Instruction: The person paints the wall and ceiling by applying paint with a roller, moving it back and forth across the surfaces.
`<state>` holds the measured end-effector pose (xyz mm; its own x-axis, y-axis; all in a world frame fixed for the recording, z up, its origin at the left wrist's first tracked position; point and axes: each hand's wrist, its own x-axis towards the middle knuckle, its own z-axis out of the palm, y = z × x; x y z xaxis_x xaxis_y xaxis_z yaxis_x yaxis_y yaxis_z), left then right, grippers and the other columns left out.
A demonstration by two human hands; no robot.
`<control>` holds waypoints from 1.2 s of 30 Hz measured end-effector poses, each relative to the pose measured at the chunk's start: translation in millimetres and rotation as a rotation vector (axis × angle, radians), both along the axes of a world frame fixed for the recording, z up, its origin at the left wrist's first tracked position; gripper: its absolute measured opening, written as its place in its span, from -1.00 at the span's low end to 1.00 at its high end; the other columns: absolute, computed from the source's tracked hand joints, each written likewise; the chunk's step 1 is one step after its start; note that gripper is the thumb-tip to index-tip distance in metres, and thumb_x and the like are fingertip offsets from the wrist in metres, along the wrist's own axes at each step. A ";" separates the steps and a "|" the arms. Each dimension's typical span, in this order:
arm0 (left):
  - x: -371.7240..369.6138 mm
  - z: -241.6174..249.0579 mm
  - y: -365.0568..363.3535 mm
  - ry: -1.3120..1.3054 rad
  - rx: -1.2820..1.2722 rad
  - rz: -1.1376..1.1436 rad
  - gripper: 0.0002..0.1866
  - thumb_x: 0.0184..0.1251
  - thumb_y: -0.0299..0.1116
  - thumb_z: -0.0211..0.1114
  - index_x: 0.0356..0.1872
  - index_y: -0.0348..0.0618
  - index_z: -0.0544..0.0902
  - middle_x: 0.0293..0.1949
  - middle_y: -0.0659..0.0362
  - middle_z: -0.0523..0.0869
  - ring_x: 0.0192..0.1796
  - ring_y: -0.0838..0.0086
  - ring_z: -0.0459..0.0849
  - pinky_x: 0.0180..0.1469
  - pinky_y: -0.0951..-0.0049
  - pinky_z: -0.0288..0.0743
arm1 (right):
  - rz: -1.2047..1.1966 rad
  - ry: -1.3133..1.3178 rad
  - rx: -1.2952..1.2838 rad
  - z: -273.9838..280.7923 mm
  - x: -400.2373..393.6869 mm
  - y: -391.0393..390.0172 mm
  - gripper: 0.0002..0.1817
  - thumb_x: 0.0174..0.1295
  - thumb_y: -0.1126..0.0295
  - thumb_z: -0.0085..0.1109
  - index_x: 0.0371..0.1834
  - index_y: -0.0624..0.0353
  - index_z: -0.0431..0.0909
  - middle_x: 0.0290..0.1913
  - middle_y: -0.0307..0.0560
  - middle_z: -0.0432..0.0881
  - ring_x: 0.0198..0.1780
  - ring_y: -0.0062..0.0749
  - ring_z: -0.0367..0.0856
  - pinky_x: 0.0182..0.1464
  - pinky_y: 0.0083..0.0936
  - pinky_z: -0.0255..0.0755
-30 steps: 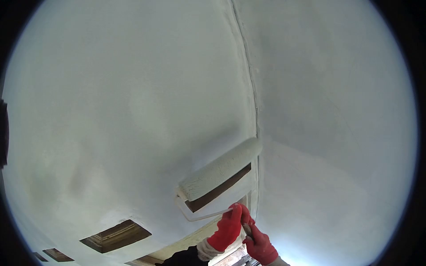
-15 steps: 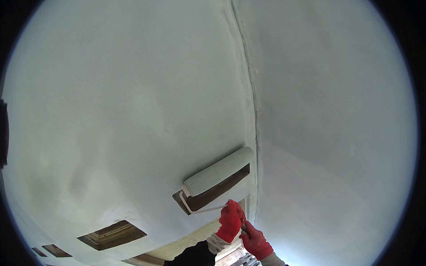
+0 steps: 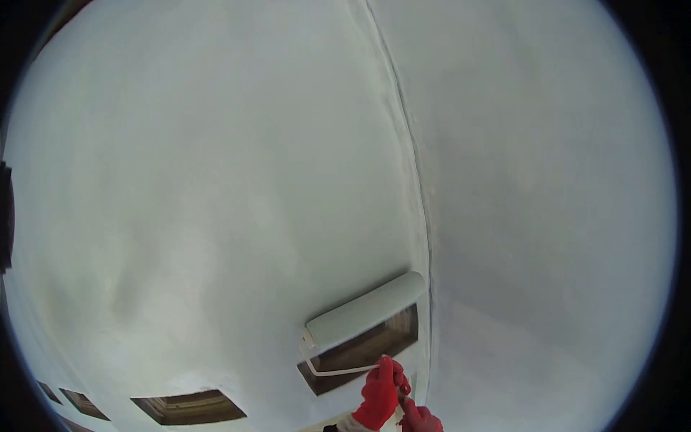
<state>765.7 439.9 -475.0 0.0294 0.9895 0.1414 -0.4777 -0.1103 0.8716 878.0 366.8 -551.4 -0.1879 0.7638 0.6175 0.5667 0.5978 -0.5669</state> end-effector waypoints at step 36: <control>-178.8 184.0 -217.9 0.428 0.636 0.372 -0.57 0.42 -0.52 -0.01 0.29 -0.24 0.24 0.26 0.08 0.36 0.16 0.36 0.47 0.18 0.39 0.35 | -0.198 0.064 0.940 760.3 -174.6 -26.4 -0.54 0.25 0.11 -0.04 0.15 0.10 0.43 0.01 0.11 0.57 -0.10 -0.04 0.61 -0.04 -0.24 0.47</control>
